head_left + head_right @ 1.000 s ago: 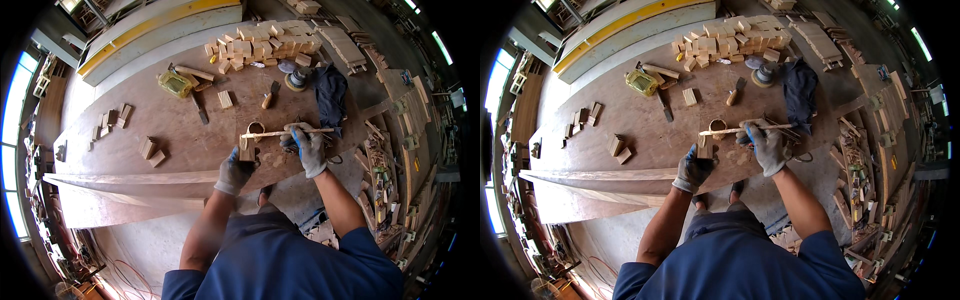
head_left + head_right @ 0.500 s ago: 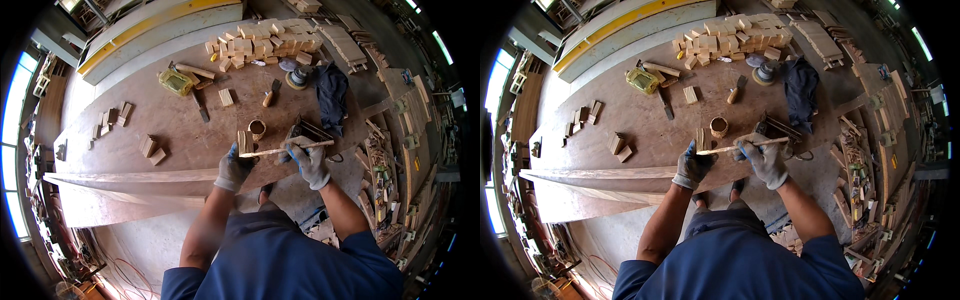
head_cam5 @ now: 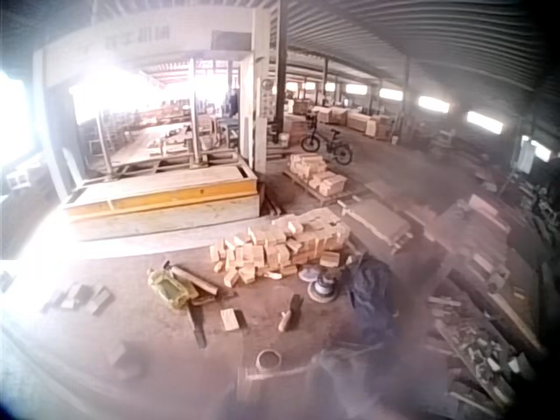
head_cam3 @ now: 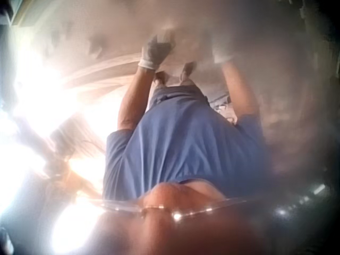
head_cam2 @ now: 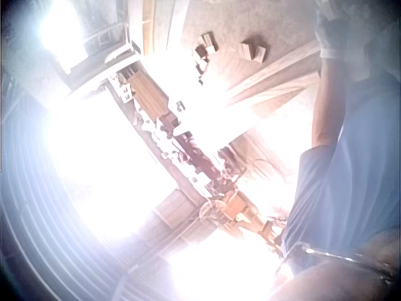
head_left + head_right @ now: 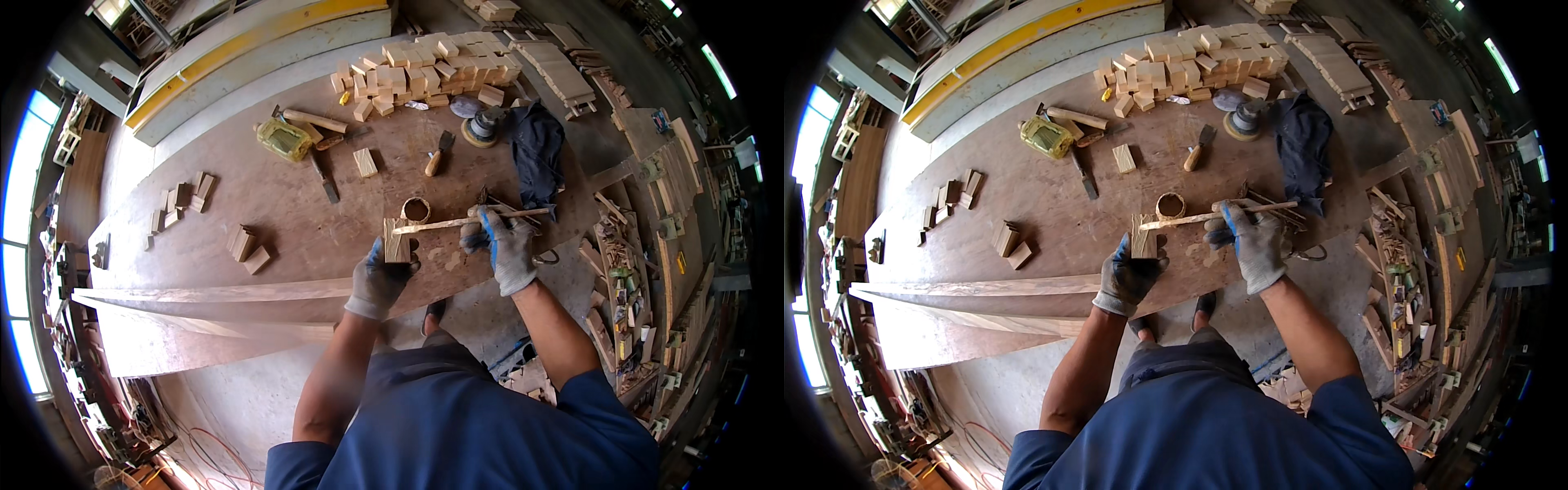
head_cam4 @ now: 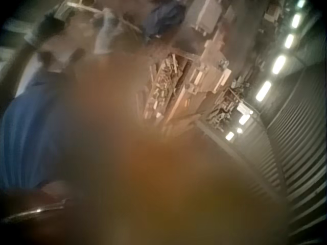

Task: The person assembles wooden frames by applying glue to small blocks and attaching them to long planks using a nail gun. They repeatedly pick up blocks, apply glue, position them on the planks, and secure them with nails, then move the assembled planks to a drying rack.

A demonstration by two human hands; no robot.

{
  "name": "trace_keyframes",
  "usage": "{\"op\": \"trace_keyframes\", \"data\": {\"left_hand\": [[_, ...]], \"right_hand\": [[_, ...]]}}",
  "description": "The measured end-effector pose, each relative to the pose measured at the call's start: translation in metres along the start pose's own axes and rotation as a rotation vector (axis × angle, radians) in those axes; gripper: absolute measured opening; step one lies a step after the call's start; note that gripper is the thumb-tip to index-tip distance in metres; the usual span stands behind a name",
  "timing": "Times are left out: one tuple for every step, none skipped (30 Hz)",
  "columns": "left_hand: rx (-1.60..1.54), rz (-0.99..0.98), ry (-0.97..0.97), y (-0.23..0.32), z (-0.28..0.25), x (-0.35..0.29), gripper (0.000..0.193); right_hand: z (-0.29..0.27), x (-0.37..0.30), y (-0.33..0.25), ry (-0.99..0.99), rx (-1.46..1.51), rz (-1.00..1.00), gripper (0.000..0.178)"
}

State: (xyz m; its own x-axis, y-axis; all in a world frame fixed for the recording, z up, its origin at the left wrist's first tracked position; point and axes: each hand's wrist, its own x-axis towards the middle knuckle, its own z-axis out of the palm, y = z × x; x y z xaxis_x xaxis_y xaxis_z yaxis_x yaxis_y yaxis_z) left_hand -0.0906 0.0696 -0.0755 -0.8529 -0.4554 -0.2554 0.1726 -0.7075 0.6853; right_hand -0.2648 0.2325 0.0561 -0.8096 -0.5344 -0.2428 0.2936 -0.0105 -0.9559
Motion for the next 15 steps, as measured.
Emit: {"op": "trace_keyframes", "data": {"left_hand": [[-0.006,-0.004,-0.011,0.000,-0.001,0.001,0.048],[0.008,-0.002,-0.014,0.000,-0.002,0.001,0.048],[0.022,-0.002,-0.016,0.002,0.002,0.000,0.048],[0.057,0.003,-0.010,0.005,0.005,-0.003,0.049],[0.087,0.012,-0.012,0.008,0.008,-0.005,0.045],[0.118,0.022,-0.012,0.011,0.012,-0.009,0.043],[0.144,0.036,-0.020,0.015,0.015,-0.012,0.042],[0.147,0.040,-0.025,0.016,0.016,-0.013,0.043],[0.149,0.048,-0.027,0.017,0.016,-0.014,0.045],[0.129,0.045,-0.026,0.017,0.015,-0.013,0.045],[0.146,0.051,-0.024,0.018,0.015,-0.012,0.044],[0.163,0.055,-0.023,0.018,0.014,-0.012,0.044],[0.217,0.067,-0.020,0.018,0.014,-0.012,0.044],[0.276,0.083,-0.013,0.018,0.013,-0.011,0.043],[0.333,0.101,-0.004,0.016,0.011,-0.010,0.043]], "right_hand": [[0.002,0.000,0.002,0.013,0.006,0.040,0.029],[0.003,0.000,0.003,0.025,0.013,0.080,0.029],[0.003,0.001,0.004,0.049,0.030,0.053,0.029],[0.002,0.003,0.004,0.073,0.046,0.025,0.029],[0.000,0.005,0.004,0.097,0.063,-0.002,0.029],[-0.003,0.006,0.004,0.083,0.060,-0.008,0.029],[-0.008,0.007,0.004,0.070,0.057,-0.014,0.029],[-0.010,0.007,0.004,0.057,0.053,-0.020,0.029],[-0.010,0.006,0.002,0.014,0.043,-0.040,0.028],[-0.009,0.002,-0.003,-0.029,0.033,-0.060,0.027],[-0.008,-0.002,-0.007,-0.071,0.022,-0.080,0.025],[-0.008,-0.005,-0.008,-0.096,-0.033,-0.121,0.025],[-0.007,-0.008,-0.009,-0.120,-0.088,-0.163,0.024],[-0.007,-0.011,-0.010,-0.144,-0.143,-0.205,0.023],[-0.006,-0.013,-0.011,-0.178,-0.161,-0.214,0.022]]}}
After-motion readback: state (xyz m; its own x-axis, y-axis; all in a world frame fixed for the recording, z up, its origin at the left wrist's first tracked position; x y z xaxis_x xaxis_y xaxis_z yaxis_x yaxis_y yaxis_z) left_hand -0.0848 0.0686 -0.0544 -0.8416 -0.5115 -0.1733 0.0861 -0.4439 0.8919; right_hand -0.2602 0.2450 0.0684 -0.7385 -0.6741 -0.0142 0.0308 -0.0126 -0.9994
